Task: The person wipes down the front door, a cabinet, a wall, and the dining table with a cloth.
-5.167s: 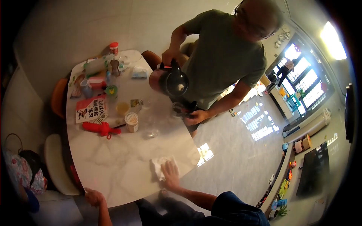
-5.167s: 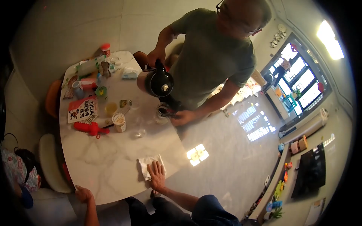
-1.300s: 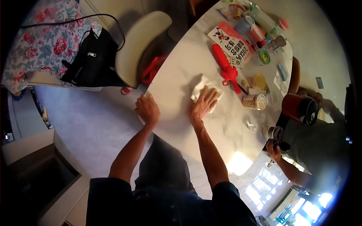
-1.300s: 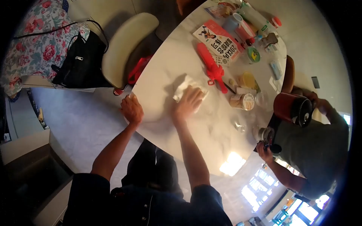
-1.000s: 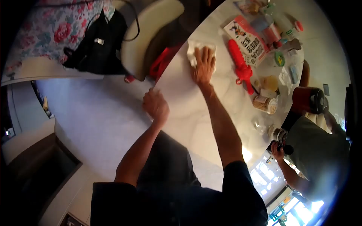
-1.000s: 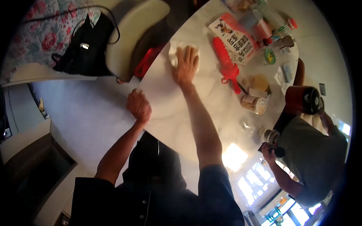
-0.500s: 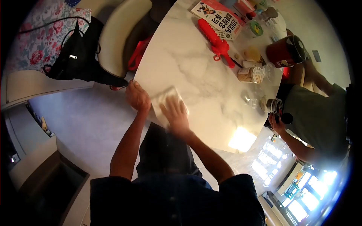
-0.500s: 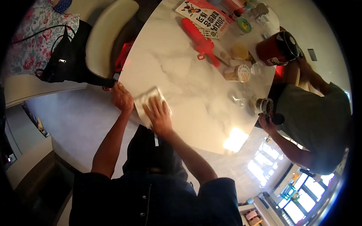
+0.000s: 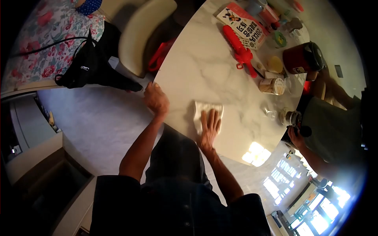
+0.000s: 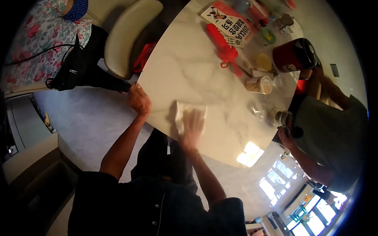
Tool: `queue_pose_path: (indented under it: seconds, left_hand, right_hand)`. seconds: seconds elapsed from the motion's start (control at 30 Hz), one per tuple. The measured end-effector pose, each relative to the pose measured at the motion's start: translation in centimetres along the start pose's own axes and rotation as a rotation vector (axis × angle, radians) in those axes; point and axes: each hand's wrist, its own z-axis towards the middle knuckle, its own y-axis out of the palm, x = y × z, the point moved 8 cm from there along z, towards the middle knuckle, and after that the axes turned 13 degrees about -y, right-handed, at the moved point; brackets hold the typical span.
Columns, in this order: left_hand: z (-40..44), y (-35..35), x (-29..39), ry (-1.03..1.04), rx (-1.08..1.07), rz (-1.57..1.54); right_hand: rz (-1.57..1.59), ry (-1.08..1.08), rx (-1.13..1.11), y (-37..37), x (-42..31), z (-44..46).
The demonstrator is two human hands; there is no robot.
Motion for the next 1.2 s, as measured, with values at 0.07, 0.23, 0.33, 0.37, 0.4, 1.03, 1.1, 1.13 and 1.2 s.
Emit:
queue_pose_path:
  seconds: [0.07, 0.23, 0.33, 0.37, 0.4, 1.03, 1.1, 1.13, 1.2]
  left_hand:
    - [-0.2, -0.7, 0.9, -0.029, -0.015, -0.012]
    - [0.0, 0.2, 0.2, -0.141, -0.176, -0.134]
    - [-0.5, 1.6, -2.3, 0.029, -0.192, -0.269]
    - [-0.5, 1.2, -1.9, 0.151, -0.179, -0.245]
    - [-0.1, 0.4, -1.1, -0.005, -0.242, -0.302]
    - [-0.1, -0.9, 0.3, -0.002, -0.34, 0.017]
    - [0.0, -0.7, 0.2, 0.024, -0.334, 0.072]
    - [-0.1, -0.7, 0.4, 0.023, -0.336, 0.074]
    - [-0.1, -0.8, 0.6, 0.027, -0.32, 0.103]
  right_hand:
    - [-0.033, -0.022, 0.004, 1.2, 0.0, 5.8]
    - [-0.037, -0.222, 0.091, 4.8, -2.8, 19.9]
    - [-0.02, -0.332, 0.151, 6.0, -5.4, 22.4]
    - [0.016, -0.333, 0.168, 5.4, -5.7, 22.6]
    - [0.025, -0.363, 0.119, 5.1, -6.0, 22.4]
    - [-0.263, 0.377, 0.2, -9.6, 11.8, -3.0]
    - [-0.354, 0.511, 0.281, -11.1, 13.8, -8.5]
    - [-0.377, 0.579, 0.348, -11.4, 14.9, -11.5]
    - [-0.393, 0.685, 0.432, -12.1, 15.5, -15.9]
